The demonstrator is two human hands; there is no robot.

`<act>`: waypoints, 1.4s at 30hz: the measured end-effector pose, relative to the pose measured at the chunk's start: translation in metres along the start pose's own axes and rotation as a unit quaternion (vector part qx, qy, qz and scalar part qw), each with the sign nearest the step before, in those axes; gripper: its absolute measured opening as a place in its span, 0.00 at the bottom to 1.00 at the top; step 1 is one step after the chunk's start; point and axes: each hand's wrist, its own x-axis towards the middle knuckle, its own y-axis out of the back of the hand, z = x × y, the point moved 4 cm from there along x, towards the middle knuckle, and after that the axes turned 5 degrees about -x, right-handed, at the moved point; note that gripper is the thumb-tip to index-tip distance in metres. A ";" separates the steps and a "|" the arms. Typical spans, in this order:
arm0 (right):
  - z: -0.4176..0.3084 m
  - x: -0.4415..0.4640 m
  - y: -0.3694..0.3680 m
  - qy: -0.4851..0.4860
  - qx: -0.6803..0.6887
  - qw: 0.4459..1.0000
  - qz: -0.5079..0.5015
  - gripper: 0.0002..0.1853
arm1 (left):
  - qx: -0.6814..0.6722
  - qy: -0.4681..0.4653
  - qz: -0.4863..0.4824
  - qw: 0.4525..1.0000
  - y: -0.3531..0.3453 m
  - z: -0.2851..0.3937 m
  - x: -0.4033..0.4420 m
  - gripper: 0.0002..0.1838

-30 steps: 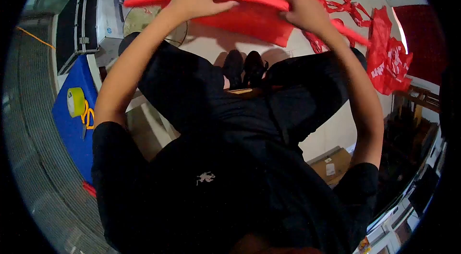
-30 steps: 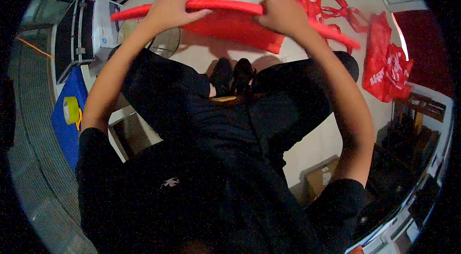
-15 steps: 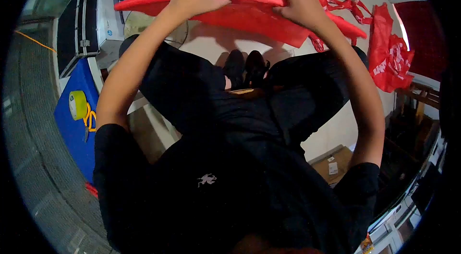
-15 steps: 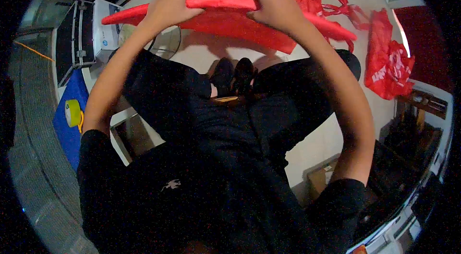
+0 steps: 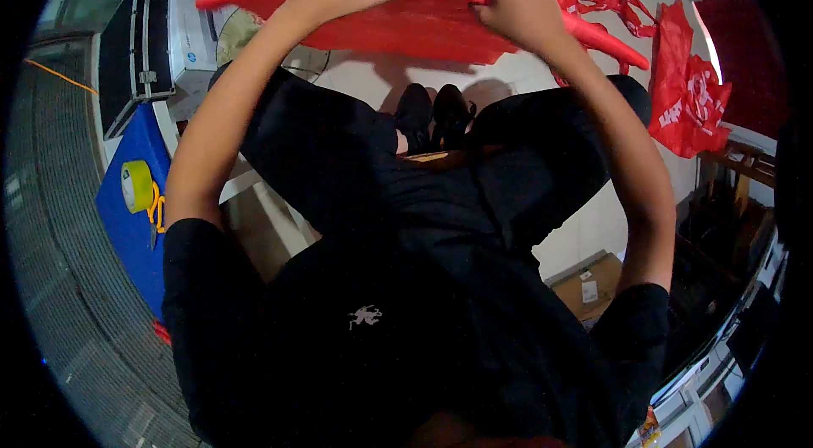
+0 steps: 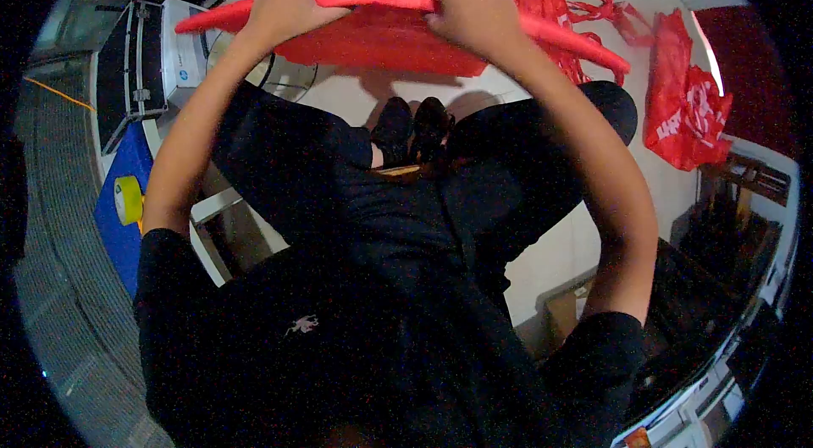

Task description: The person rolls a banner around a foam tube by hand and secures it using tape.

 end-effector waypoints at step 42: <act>-0.017 0.032 -0.050 0.013 0.062 0.998 0.007 0.16 | 0.019 0.006 0.033 0.999 -0.024 -0.012 -0.004 0.20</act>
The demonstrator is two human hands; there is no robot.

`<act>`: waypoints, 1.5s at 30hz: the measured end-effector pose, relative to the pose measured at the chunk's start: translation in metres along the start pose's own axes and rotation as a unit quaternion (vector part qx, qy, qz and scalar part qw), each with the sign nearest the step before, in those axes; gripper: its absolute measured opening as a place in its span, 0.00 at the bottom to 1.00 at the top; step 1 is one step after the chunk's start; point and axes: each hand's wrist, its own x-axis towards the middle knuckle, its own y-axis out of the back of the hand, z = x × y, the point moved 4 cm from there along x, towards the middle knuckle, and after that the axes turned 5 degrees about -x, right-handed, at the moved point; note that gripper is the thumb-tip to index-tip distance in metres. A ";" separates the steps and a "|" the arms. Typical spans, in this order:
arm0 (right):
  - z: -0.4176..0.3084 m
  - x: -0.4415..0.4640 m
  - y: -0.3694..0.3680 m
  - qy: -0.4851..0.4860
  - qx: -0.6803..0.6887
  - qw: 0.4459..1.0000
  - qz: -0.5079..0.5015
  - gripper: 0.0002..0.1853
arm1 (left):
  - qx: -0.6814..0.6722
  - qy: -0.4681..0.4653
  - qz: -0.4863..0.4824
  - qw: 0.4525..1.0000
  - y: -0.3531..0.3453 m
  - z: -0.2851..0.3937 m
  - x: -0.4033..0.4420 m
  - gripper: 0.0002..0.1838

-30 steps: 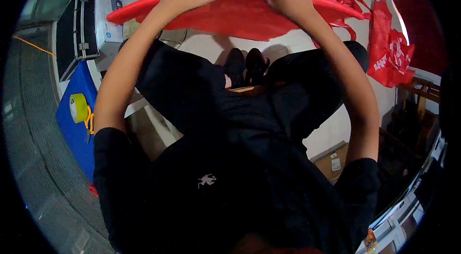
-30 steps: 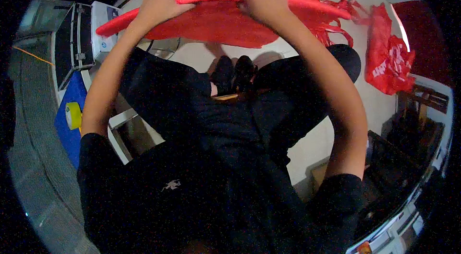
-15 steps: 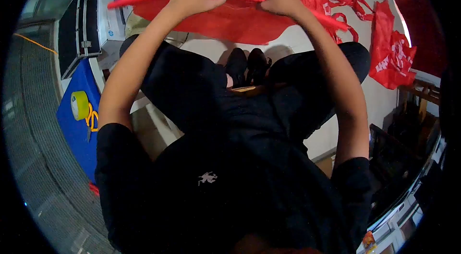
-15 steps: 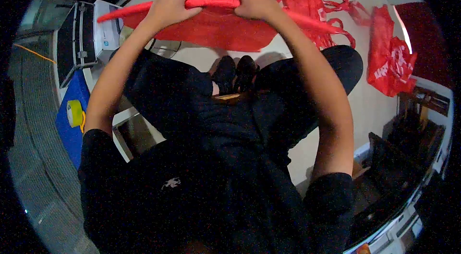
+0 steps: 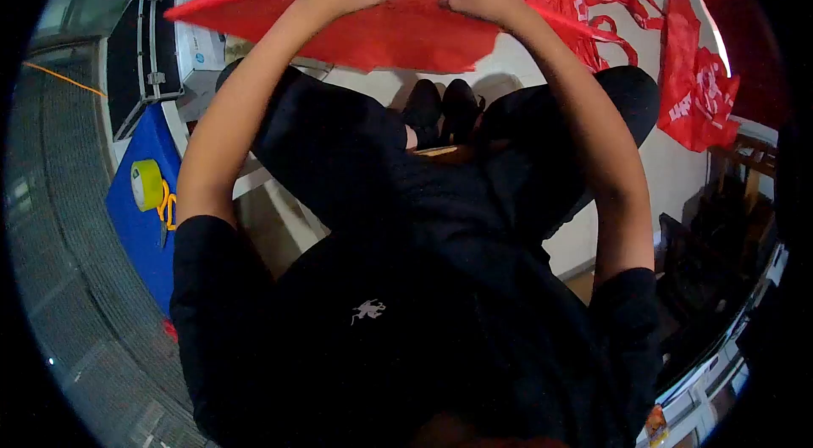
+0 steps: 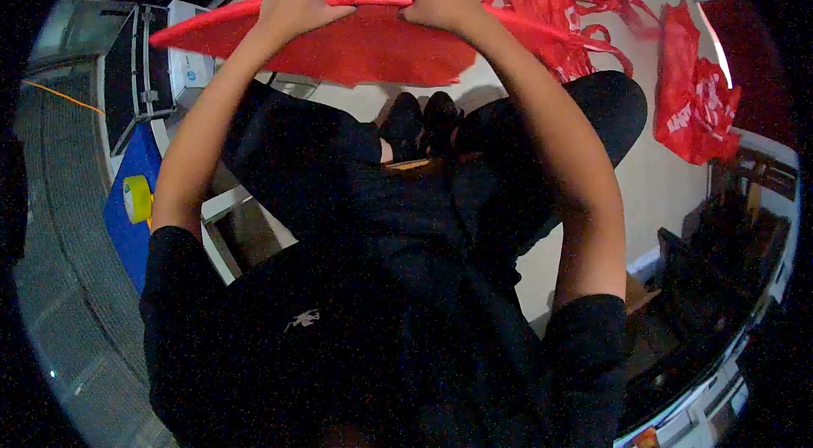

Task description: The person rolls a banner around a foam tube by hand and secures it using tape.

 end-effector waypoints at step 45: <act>0.080 -0.099 0.061 -0.044 0.586 0.783 0.205 0.47 | -0.053 0.121 -0.157 0.979 0.048 -0.015 -0.014 0.20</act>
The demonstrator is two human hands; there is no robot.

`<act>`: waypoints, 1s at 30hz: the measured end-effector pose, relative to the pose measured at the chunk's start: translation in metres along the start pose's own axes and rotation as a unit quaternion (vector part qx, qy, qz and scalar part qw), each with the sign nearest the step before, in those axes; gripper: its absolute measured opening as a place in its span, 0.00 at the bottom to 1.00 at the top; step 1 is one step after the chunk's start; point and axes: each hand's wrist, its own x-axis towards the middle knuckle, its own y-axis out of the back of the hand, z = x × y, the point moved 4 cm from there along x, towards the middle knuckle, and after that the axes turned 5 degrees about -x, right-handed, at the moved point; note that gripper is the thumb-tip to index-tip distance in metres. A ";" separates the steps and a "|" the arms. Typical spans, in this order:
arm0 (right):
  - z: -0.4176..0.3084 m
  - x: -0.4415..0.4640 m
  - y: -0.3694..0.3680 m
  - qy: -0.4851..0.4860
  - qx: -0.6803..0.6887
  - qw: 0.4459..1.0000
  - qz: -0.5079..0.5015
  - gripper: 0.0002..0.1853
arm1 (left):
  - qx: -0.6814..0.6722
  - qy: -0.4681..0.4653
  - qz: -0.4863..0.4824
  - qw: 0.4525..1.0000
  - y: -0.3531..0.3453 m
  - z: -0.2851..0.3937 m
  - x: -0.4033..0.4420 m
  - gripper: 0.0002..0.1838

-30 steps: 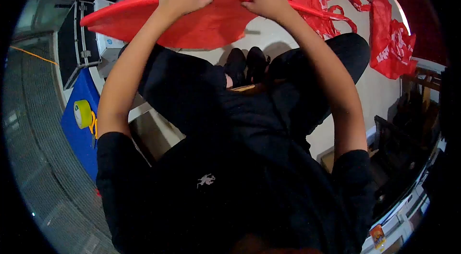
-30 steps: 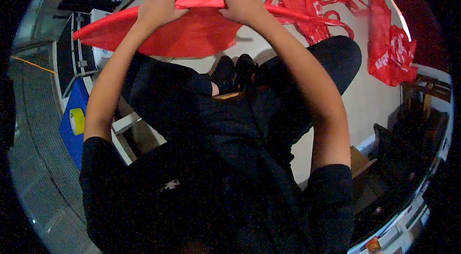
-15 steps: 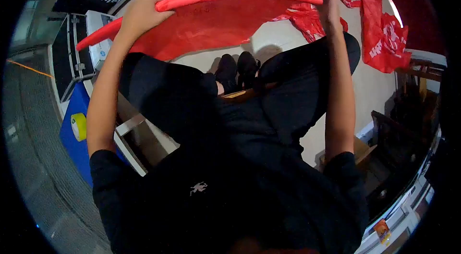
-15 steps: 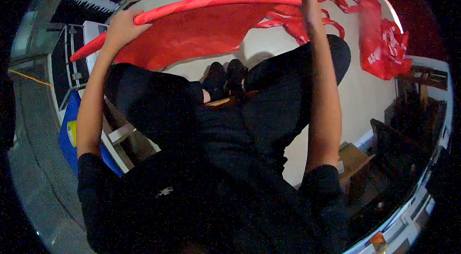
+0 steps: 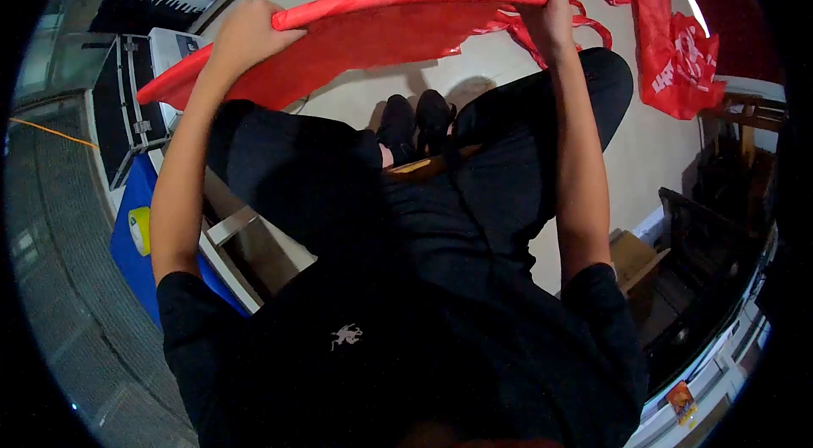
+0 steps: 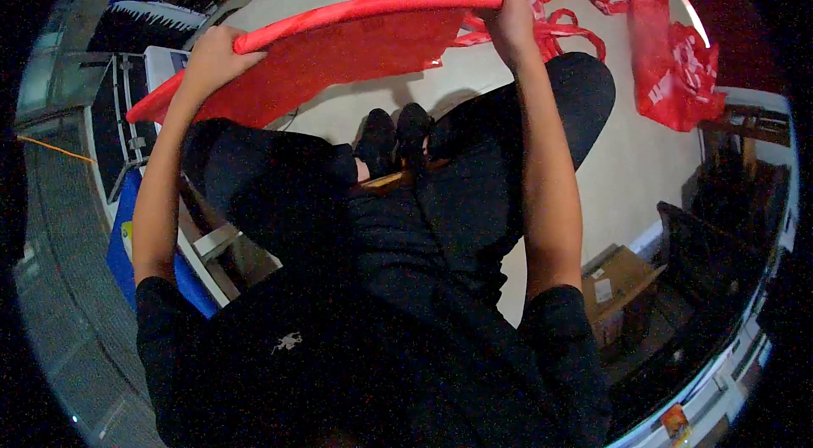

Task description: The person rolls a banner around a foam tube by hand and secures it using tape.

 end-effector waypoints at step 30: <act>-0.018 0.011 -0.047 -0.087 -0.580 0.747 -0.314 0.17 | -0.029 -0.089 -0.010 0.996 0.005 -0.013 -0.009 0.24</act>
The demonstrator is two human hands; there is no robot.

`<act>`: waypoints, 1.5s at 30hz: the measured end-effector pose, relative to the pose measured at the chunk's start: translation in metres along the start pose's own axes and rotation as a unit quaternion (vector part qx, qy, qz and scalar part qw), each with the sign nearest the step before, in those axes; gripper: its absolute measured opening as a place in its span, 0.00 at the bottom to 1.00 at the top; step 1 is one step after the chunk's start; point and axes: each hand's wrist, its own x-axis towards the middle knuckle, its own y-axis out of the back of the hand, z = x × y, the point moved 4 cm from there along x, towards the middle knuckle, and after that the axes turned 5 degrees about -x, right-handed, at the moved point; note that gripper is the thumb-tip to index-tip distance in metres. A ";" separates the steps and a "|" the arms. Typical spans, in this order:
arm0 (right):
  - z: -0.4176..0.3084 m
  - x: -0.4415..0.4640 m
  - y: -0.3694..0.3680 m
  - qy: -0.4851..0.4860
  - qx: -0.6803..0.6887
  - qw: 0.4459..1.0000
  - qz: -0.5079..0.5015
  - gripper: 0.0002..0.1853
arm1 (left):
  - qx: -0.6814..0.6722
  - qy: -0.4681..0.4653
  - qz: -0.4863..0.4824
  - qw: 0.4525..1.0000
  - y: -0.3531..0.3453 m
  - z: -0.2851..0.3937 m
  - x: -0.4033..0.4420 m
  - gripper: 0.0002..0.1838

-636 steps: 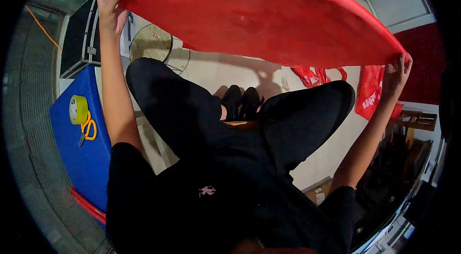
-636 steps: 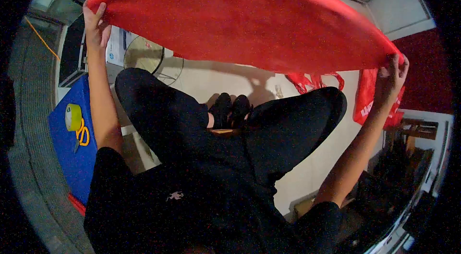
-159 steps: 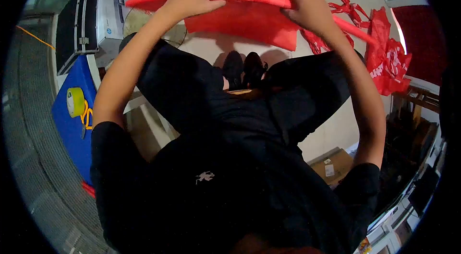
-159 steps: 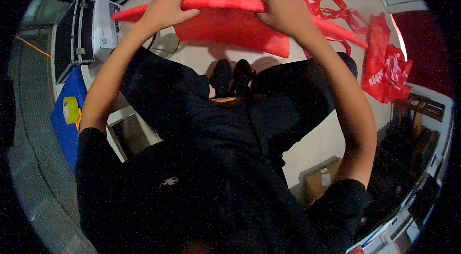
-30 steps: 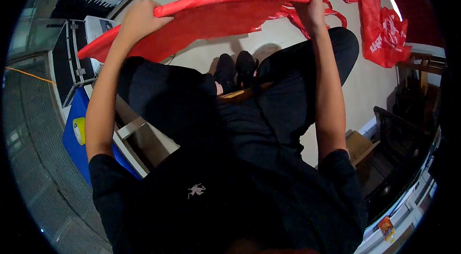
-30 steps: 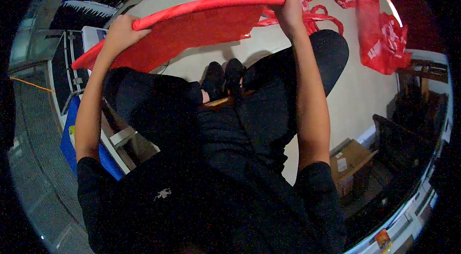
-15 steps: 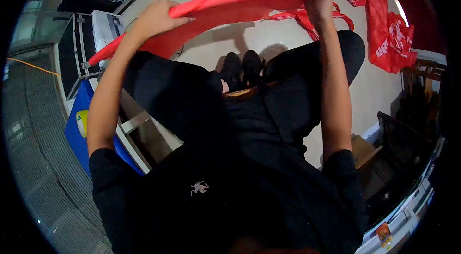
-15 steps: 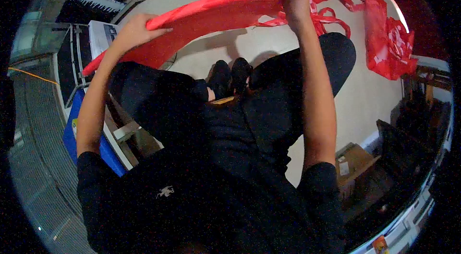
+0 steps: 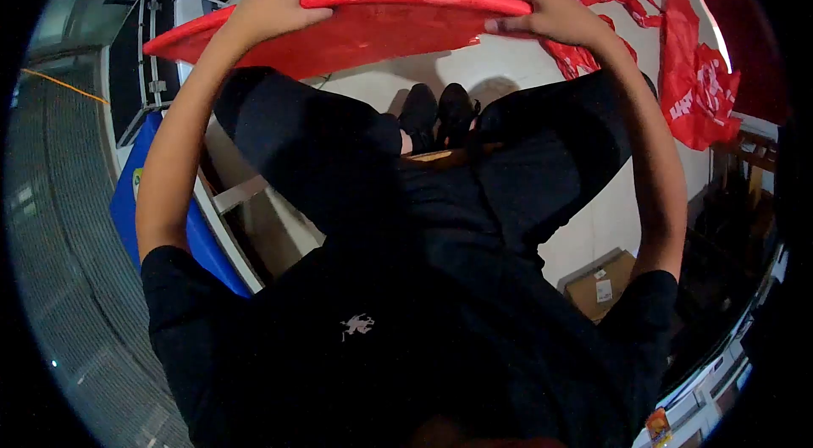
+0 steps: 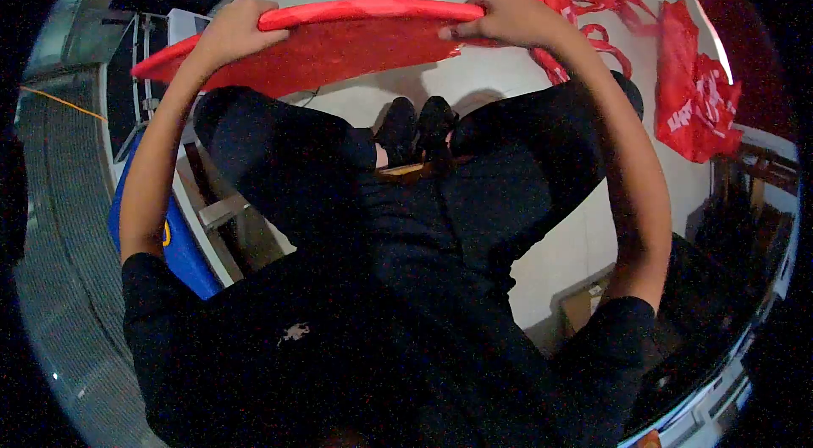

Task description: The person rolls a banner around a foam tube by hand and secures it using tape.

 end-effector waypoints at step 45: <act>-0.075 0.034 -0.005 0.141 -0.205 0.923 0.293 0.16 | -0.023 0.019 -0.029 0.999 -0.048 0.005 0.010 0.22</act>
